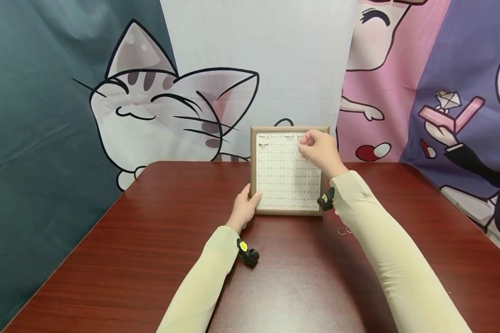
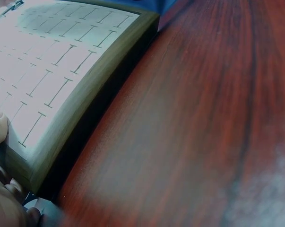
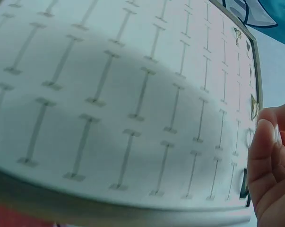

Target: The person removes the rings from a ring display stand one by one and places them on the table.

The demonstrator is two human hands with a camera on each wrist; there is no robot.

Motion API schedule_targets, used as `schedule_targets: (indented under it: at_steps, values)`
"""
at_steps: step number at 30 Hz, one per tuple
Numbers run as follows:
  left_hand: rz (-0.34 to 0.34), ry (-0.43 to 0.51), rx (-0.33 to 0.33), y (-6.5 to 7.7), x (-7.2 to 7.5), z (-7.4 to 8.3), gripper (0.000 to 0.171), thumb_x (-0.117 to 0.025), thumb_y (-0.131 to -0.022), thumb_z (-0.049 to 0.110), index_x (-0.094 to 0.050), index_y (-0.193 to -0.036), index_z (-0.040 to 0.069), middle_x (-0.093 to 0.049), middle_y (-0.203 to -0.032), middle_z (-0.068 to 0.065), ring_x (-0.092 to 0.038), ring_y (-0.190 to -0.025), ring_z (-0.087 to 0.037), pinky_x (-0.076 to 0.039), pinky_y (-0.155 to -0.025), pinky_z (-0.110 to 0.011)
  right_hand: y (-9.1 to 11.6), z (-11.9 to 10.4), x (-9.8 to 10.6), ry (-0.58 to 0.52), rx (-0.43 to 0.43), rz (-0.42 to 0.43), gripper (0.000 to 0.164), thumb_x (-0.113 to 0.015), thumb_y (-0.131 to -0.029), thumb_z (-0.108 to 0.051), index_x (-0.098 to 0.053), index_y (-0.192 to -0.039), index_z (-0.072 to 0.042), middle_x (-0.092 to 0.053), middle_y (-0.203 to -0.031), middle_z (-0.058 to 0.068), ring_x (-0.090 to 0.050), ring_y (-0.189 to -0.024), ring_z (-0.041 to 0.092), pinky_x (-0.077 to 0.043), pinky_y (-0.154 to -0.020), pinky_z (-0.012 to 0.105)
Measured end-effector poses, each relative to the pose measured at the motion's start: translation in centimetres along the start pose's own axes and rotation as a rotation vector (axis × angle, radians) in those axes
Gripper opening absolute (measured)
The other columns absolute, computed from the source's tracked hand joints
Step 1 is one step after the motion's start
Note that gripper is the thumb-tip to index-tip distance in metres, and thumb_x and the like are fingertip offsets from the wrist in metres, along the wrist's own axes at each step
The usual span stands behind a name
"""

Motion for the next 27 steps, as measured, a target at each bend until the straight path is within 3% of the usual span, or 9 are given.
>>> schedule_targets:
  at_steps: [8,27]
  values:
    - [-0.002,-0.014,-0.006,0.2,-0.1,-0.1,0.053,-0.052,-0.095,0.027,-0.035,-0.143,0.011,-0.049,-0.135,-0.012,-0.048,-0.119,-0.023,-0.036,-0.102,-0.04,-1.6,-1.4,-1.1,-0.039,-0.007,0.017,0.013,-0.056,-0.076,-0.006,-0.061,-0.088,-0.004,-0.062,-0.079,0.009,-0.056,-0.063,0.015,-0.045,-0.058,0.024]
    - [-0.001,0.011,-0.011,0.1,-0.1,0.0,0.048,-0.053,-0.095,0.026,-0.04,-0.14,0.014,-0.055,-0.127,-0.01,-0.053,-0.109,-0.021,-0.04,-0.098,-0.039,-2.2,-2.0,-2.3,0.086,-0.02,0.051,0.014,-0.054,-0.078,-0.004,-0.062,-0.089,-0.001,-0.065,-0.093,0.017,-0.058,-0.087,0.028,-0.047,-0.078,0.039]
Point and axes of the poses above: each hand's wrist, its own y-axis away from the middle knuckle, its own x-axis out of the back of the hand, z = x × y, the point moved 9 cm from there along -y, towards the middle knuckle
